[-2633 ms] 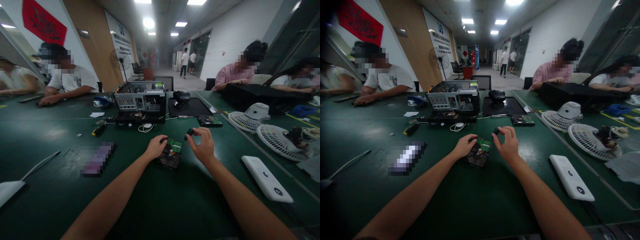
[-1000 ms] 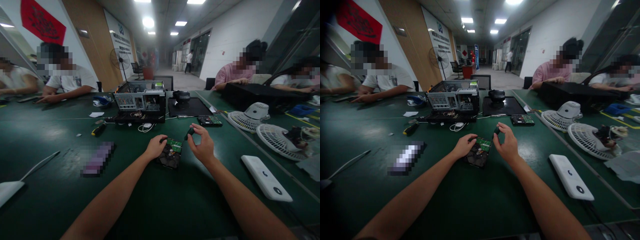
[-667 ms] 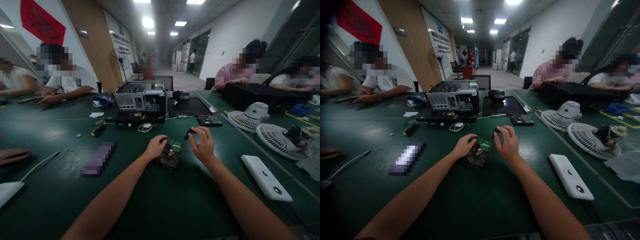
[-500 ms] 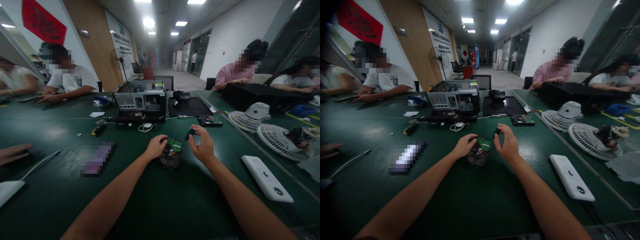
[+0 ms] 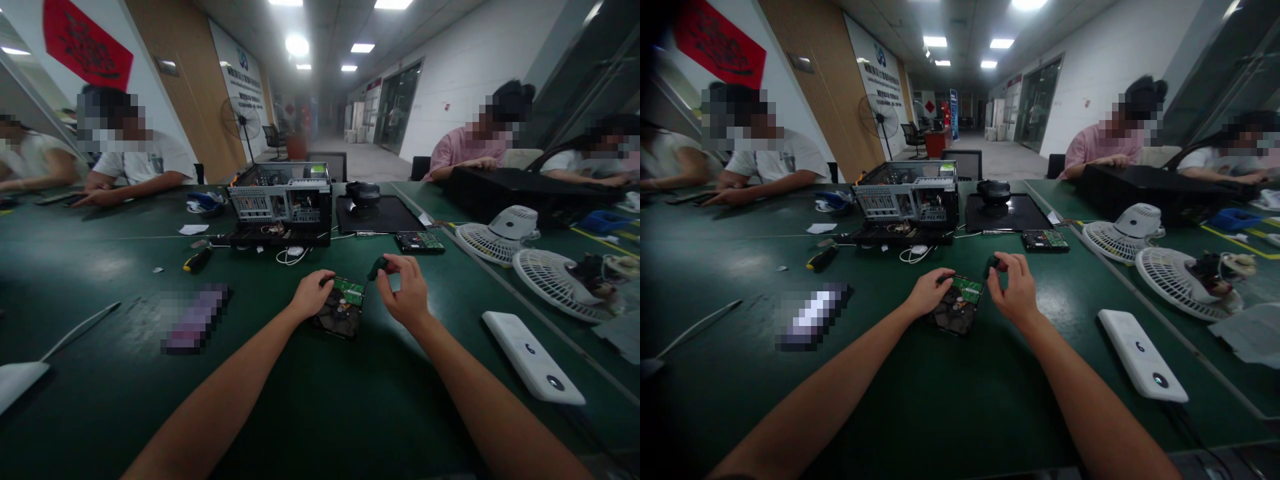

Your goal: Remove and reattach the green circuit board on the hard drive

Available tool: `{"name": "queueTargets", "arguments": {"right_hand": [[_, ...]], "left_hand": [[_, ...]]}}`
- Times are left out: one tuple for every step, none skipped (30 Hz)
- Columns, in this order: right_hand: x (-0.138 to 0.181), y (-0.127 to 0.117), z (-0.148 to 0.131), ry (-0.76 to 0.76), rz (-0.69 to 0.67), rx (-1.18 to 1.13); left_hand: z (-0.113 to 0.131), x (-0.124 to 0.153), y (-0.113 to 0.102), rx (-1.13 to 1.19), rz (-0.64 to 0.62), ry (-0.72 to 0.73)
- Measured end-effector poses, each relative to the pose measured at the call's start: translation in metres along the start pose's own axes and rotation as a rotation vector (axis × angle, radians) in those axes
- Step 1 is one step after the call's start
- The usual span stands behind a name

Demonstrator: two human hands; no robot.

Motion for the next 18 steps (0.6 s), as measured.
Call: {"name": "queueTargets", "arguments": {"right_hand": [[0.0001, 0.0001, 0.0002, 0.009, 0.006, 0.004], [0.0002, 0.0002, 0.0004, 0.019, 0.015, 0.008], [0.0004, 0.0003, 0.0007, 0.027, 0.023, 0.011], [0.0007, 0.0003, 0.0011, 0.032, 0.031, 0.012], [0.0009, 0.0004, 0.0015, 0.035, 0.036, 0.01], [0.0012, 0.0006, 0.0019, 0.038, 0.035, 0.002], [0.0016, 0.001, 0.0024, 0.038, 0.032, -0.008], [0.002, 0.0016, 0.0029, 0.037, 0.025, -0.022], [0.0023, 0.0023, 0.0034, 0.031, 0.02, -0.038], [0.0028, 0.0031, 0.0038, 0.023, 0.017, -0.055], [0.0032, 0.0039, 0.0041, 0.012, 0.018, -0.07], [0.0036, 0.0046, 0.0044, 0.002, 0.021, -0.081], [0.004, 0.0051, 0.0047, -0.005, 0.027, -0.087], [0.0043, 0.0055, 0.005, -0.007, 0.032, -0.089], [0.0045, 0.0057, 0.0054, -0.004, 0.036, -0.084], [0.0045, 0.0056, 0.0057, 0.002, 0.041, -0.074], [0.0043, 0.005, 0.0059, 0.009, 0.048, -0.059], [0.004, 0.0042, 0.006, 0.015, 0.055, -0.042]], "left_hand": [[-0.0001, 0.0, 0.0, -0.002, -0.001, -0.002], [-0.0001, -0.0001, 0.0, -0.004, -0.002, -0.004], [-0.0001, -0.0002, 0.0, -0.006, -0.003, -0.004], [0.0, -0.0003, 0.0, -0.008, -0.002, -0.003], [0.0, -0.0005, 0.0, -0.009, -0.002, -0.001], [0.0, -0.0006, 0.0001, -0.009, -0.001, 0.0], [-0.0001, -0.0007, 0.0002, -0.008, 0.0, -0.001], [-0.0003, -0.0008, 0.0004, -0.007, 0.0, -0.002], [-0.0004, -0.0009, 0.0005, -0.005, 0.001, -0.004], [-0.0006, -0.0009, 0.0006, -0.004, 0.002, -0.005], [-0.0006, -0.0009, 0.0006, -0.004, 0.003, -0.005], [-0.0006, -0.0008, 0.0005, -0.004, 0.003, -0.003], [-0.0004, -0.0007, 0.0005, -0.004, 0.001, -0.001], [-0.0002, -0.0006, 0.0004, -0.005, 0.0, 0.001], [0.0, -0.0005, 0.0002, -0.006, 0.0, 0.002], [0.0003, -0.0004, 0.0001, -0.007, 0.0, 0.002], [0.0004, -0.0004, -0.0001, -0.008, 0.003, 0.002], [0.0006, -0.0004, -0.0002, -0.01, 0.005, 0.001]]}}
Point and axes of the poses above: each hand's wrist, its own x-axis away from the middle knuckle, its own y-axis out of the palm, z = x × y, the point moved 3 cm from there along -x, towards the middle knuckle, and after that the axes turned 5 degrees about x, right-handed, at the moved point
